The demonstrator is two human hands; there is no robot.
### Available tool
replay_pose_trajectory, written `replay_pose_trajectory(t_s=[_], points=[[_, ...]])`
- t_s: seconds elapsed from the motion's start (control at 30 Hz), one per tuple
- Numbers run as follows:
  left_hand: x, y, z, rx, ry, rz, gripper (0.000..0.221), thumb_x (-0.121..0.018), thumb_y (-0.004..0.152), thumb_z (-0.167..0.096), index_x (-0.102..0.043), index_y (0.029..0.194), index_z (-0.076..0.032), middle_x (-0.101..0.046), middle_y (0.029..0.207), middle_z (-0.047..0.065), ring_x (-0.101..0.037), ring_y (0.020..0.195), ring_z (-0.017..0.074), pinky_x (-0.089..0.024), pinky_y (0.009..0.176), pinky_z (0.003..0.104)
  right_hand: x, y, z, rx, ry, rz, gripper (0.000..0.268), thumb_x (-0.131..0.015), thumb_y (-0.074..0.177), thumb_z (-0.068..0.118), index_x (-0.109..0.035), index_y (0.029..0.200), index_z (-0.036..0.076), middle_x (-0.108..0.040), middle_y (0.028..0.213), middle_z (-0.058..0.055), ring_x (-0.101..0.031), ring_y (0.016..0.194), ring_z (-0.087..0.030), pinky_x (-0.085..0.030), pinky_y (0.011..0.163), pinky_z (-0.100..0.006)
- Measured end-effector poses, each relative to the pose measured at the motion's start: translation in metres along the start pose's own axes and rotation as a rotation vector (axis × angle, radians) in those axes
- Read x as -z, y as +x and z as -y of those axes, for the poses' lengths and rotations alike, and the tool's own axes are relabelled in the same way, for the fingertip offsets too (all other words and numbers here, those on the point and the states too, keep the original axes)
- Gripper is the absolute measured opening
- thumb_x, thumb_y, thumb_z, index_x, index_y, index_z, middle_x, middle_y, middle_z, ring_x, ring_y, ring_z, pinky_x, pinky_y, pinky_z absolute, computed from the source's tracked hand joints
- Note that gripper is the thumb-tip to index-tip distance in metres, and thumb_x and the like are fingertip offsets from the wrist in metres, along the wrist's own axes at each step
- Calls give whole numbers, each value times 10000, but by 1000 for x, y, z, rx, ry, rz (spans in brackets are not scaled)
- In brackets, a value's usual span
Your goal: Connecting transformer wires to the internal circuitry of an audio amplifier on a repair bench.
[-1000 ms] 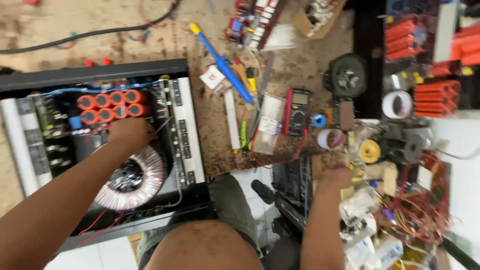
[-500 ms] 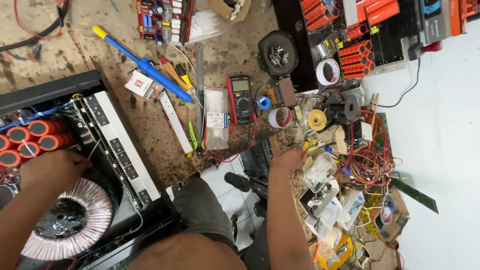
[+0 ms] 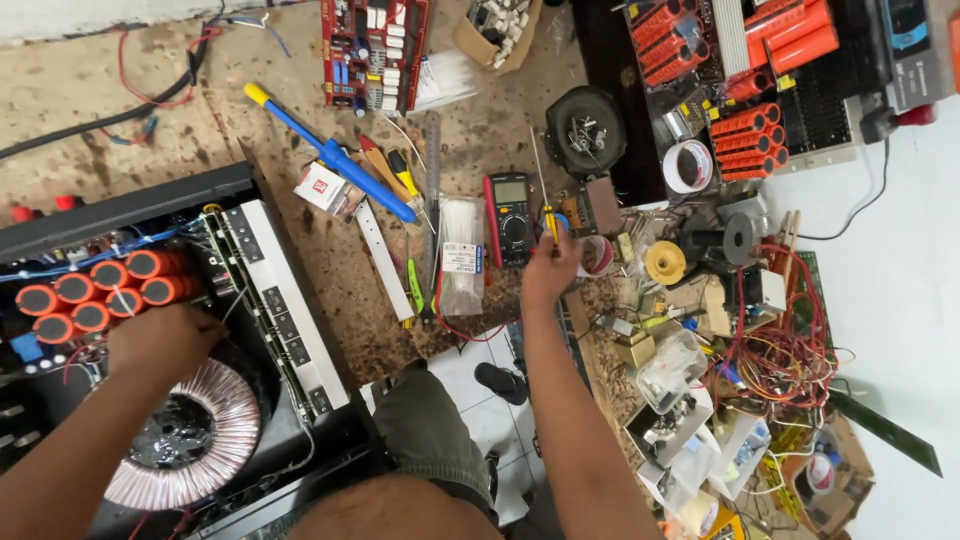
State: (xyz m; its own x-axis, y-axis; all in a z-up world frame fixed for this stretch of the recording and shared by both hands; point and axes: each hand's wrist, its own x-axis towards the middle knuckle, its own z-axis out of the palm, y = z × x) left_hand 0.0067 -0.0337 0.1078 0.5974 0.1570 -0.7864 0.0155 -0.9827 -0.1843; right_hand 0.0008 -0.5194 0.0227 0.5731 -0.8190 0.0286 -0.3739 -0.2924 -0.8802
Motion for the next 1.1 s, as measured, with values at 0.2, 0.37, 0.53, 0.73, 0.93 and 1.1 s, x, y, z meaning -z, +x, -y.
replay_pose_trajectory(t_s=[0.2, 0.37, 0.53, 0.73, 0.93, 1.1], points=[[1, -2, 2, -9, -55, -32, 319, -562, 1009, -568, -734, 1247, -444, -800, 995, -74, -732, 702, 135, -526, 499, 206, -77, -17, 37, -62, -2, 63, 396, -594, 1019, 305, -704, 1303, 53, -624, 1140, -136, -633, 752, -253, -501, 613, -459], [-11, 8, 6, -48, -71, -68, 263, -580, 1019, -494, -776, 1177, -416, -783, 924, -80, -675, 688, 149, -414, 479, 240, -151, -24, 71, -505, 508, -113, 353, -598, 994, 212, -752, 1247, 20, -784, 1123, -107, -729, 960, -254, -540, 758, -327], [-16, 15, 21, -130, -184, -158, 258, -601, 904, -434, -828, 1023, -402, -833, 967, -79, -781, 1032, 204, -608, 880, 370, -228, 40, -59, -253, 188, -68, 378, -731, 918, 252, -711, 1238, 52, -749, 1067, -201, -750, 962, -338, -635, 734, -393], [-44, 45, 25, -152, -225, -190, 215, -659, 890, -426, -833, 987, -348, -818, 923, -53, -780, 986, 241, -589, 818, 430, -113, -191, 159, 447, 230, 582, 177, -670, 971, 85, -759, 1124, 82, -737, 860, -135, -723, 777, -257, -577, 740, -368], [-62, 64, 26, -184, -277, -213, 194, -676, 890, -325, -834, 951, -229, -806, 883, 29, -775, 955, 313, -587, 784, 504, -139, -285, 153, 885, -229, 1509, 302, -585, 996, 68, -692, 1277, 91, -724, 1169, -141, -745, 935, -334, -635, 769, -438], [-58, 61, 27, -192, -303, -220, 184, -668, 892, -222, -826, 944, -143, -797, 890, 70, -773, 959, 336, -584, 757, 517, -175, -294, 129, 1021, -614, 1532, 241, -597, 901, 42, -698, 1119, 24, -692, 967, -171, -734, 781, -350, -594, 623, -430]])
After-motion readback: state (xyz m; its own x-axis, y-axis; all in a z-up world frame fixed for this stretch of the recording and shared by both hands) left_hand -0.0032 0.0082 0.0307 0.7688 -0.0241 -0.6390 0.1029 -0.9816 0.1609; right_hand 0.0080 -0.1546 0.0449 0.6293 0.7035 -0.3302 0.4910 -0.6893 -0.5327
